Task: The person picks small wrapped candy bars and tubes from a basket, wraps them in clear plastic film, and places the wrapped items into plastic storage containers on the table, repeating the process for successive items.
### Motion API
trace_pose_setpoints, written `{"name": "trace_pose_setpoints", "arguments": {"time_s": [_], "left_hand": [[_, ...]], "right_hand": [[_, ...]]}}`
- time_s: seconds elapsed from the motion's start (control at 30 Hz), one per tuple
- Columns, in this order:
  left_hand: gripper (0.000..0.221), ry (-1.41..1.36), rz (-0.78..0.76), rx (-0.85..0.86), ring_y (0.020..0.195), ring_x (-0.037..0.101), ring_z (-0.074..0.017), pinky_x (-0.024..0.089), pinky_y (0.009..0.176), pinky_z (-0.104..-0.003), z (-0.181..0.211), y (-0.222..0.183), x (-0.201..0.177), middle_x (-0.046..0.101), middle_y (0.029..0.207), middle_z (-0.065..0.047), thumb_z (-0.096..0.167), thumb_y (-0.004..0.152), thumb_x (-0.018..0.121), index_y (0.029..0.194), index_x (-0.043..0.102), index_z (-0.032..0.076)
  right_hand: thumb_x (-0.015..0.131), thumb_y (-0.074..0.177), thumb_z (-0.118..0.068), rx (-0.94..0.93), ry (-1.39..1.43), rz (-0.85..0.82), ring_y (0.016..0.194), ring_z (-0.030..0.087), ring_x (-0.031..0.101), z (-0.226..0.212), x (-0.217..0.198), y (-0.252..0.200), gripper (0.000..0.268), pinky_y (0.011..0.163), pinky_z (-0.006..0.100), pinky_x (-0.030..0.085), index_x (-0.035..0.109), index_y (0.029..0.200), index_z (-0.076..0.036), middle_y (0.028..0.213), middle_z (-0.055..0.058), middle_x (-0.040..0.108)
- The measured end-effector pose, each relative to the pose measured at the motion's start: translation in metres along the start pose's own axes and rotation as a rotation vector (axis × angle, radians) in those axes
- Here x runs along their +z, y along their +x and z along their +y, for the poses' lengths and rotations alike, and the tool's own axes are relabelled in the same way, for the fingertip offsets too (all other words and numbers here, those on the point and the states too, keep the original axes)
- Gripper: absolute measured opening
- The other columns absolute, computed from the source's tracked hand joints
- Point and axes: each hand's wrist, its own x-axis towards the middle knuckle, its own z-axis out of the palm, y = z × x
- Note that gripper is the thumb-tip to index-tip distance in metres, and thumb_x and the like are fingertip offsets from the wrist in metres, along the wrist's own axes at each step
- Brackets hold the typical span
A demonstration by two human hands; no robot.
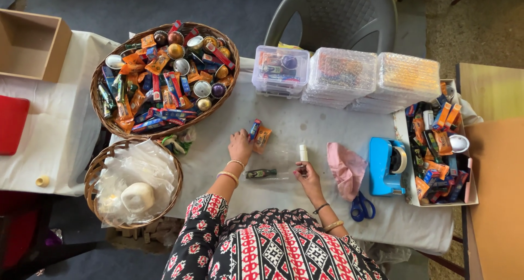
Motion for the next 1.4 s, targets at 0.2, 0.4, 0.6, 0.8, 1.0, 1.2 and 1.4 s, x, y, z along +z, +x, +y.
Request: {"name": "trace_pose_setpoints", "arguments": {"time_s": [0.2,0.4,0.6,0.8,1.0,1.2,1.4], "left_hand": [[0.025,-0.006,0.148,0.005,0.098,0.063,-0.0328,0.052,0.085,-0.047,-0.004,0.012,-0.024,0.07,0.1,-0.01,0.025,0.084,0.075,0.102,0.065,0.011],[0.02,-0.227,-0.034,0.447,0.094,0.064,-0.0302,0.054,0.08,-0.042,0.038,-0.055,-0.083,0.071,0.095,-0.007,0.02,0.081,0.076,0.099,0.07,0.014],[0.024,-0.184,-0.245,0.595,0.101,0.062,-0.0281,0.054,0.089,-0.039,0.031,-0.123,-0.043,0.068,0.101,-0.006,0.021,0.088,0.076,0.108,0.067,0.012],[0.07,-0.126,-0.004,0.381,0.124,0.044,-0.0415,0.04,0.107,-0.049,-0.001,-0.135,-0.035,0.05,0.134,-0.02,0.017,0.075,0.082,0.137,0.05,0.009],[0.082,-0.154,-0.062,0.241,0.128,0.041,-0.0418,0.037,0.111,-0.049,-0.048,-0.128,-0.025,0.05,0.139,-0.016,0.017,0.073,0.084,0.145,0.044,0.012],[0.08,-0.138,-0.039,0.285,0.127,0.041,-0.0423,0.037,0.11,-0.049,-0.045,-0.122,-0.026,0.055,0.142,-0.01,0.016,0.072,0.085,0.144,0.047,0.016],[0.078,-0.166,-0.075,0.227,0.128,0.041,-0.0426,0.039,0.11,-0.048,-0.045,-0.122,-0.029,0.056,0.141,-0.007,0.017,0.076,0.084,0.145,0.047,0.017]], "right_hand": [[0.072,0.095,-0.009,-0.065,-0.107,0.097,0.08,0.008,0.057,-0.029,-0.005,-0.005,0.026,0.072,0.023,0.05,0.066,0.119,-0.006,0.092,-0.001,0.061],[0.066,0.1,-0.019,-0.041,0.214,0.073,0.093,0.007,0.062,-0.071,-0.005,-0.013,0.035,0.079,0.025,0.057,0.058,0.132,-0.008,0.103,0.001,0.062],[0.071,0.094,-0.014,0.022,0.28,-0.16,0.093,0.011,0.062,-0.072,0.019,-0.024,0.046,0.083,0.028,0.059,0.054,0.136,-0.003,0.104,0.004,0.059],[0.069,0.101,-0.007,-0.14,0.252,0.143,0.09,0.011,0.06,-0.002,-0.014,-0.02,0.035,0.081,0.026,0.056,0.05,0.131,-0.001,0.102,0.003,0.051],[0.065,0.096,-0.003,-0.129,0.228,0.357,0.082,0.01,0.06,-0.006,-0.024,-0.002,0.035,0.072,0.025,0.055,0.042,0.122,-0.007,0.099,0.001,0.054],[0.066,0.099,-0.004,-0.085,0.25,0.202,0.083,0.011,0.065,0.02,0.016,0.019,0.027,0.073,0.026,0.058,0.047,0.118,-0.004,0.098,0.003,0.059],[0.064,0.099,-0.01,-0.055,0.145,0.198,0.084,0.011,0.068,0.006,0.053,0.012,0.02,0.076,0.027,0.059,0.064,0.116,-0.001,0.105,0.003,0.067]]}}
